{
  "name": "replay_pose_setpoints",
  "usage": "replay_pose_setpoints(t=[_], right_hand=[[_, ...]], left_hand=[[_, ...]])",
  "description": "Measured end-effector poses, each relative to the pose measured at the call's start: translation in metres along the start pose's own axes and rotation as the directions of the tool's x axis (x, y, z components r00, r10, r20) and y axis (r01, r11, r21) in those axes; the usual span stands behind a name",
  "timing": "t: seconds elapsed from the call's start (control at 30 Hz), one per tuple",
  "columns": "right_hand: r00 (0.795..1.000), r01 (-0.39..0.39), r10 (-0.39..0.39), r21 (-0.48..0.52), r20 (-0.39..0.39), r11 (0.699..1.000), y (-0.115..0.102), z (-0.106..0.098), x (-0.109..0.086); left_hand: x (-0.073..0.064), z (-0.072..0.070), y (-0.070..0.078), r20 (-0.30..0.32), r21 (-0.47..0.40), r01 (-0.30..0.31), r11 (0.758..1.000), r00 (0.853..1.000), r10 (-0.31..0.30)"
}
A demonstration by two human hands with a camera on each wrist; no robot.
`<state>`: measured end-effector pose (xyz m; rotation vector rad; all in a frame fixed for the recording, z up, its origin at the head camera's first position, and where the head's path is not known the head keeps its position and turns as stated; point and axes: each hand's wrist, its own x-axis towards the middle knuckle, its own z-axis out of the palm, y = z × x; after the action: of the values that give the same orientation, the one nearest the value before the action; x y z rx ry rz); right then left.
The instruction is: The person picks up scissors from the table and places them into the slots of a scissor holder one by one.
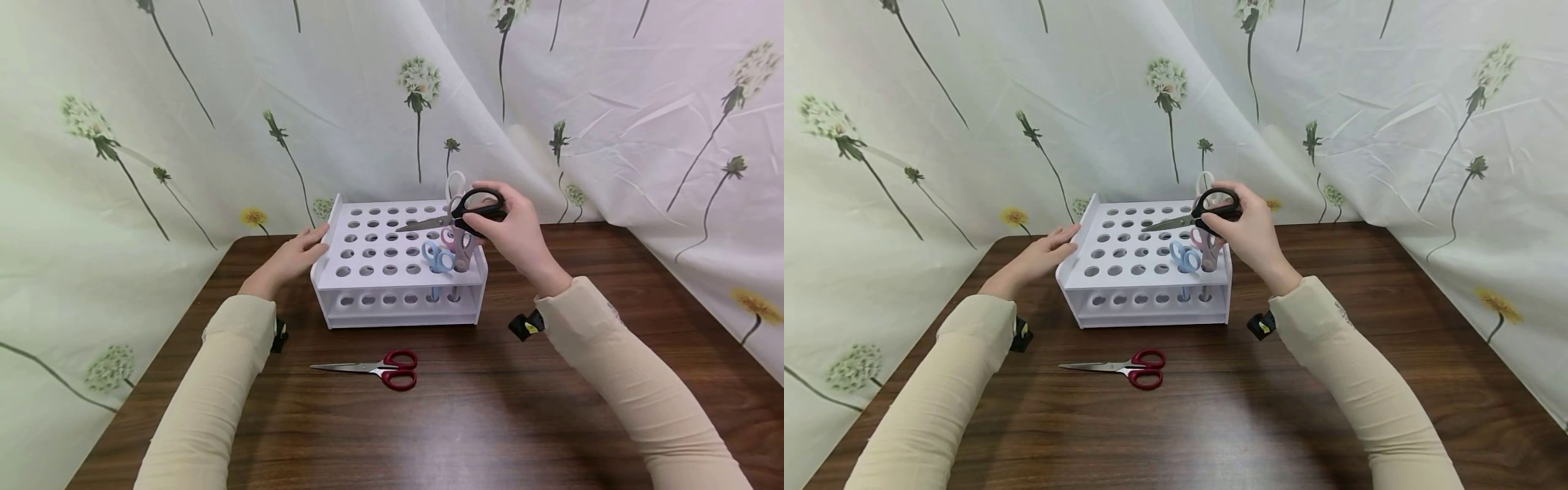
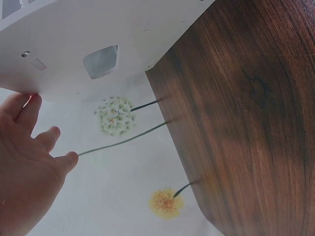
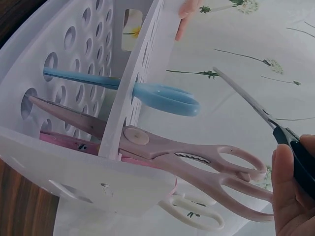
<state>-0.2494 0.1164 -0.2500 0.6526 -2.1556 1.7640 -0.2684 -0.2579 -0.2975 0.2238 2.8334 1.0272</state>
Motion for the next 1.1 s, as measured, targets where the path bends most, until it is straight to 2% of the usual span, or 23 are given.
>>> replay_pose_setpoints(t=[0.47,0.7,1.1], right_hand=[[1.0,0.016,-0.015,-0.184,0.009,0.983,-0.003,0.0012,0.0047],[0.998,0.055,-0.053,-0.271,0.016,0.961,-0.0044,0.0024,0.009],[0.999,0.045,-0.036,-0.315,0.034,0.948,-0.0028,0.0037,0.0068]], left_hand=[[0.0009,0.0,0.0002,0.001,-0.003,0.008,1.0,1.0,-0.008],[0.0003,0.0,0.0016,-0.019,0.004,-0.026,1.0,0.999,0.026],[0.0006,0.0007,-0.0004,-0.008,-0.007,-0.015,1.0,1.0,0.015]])
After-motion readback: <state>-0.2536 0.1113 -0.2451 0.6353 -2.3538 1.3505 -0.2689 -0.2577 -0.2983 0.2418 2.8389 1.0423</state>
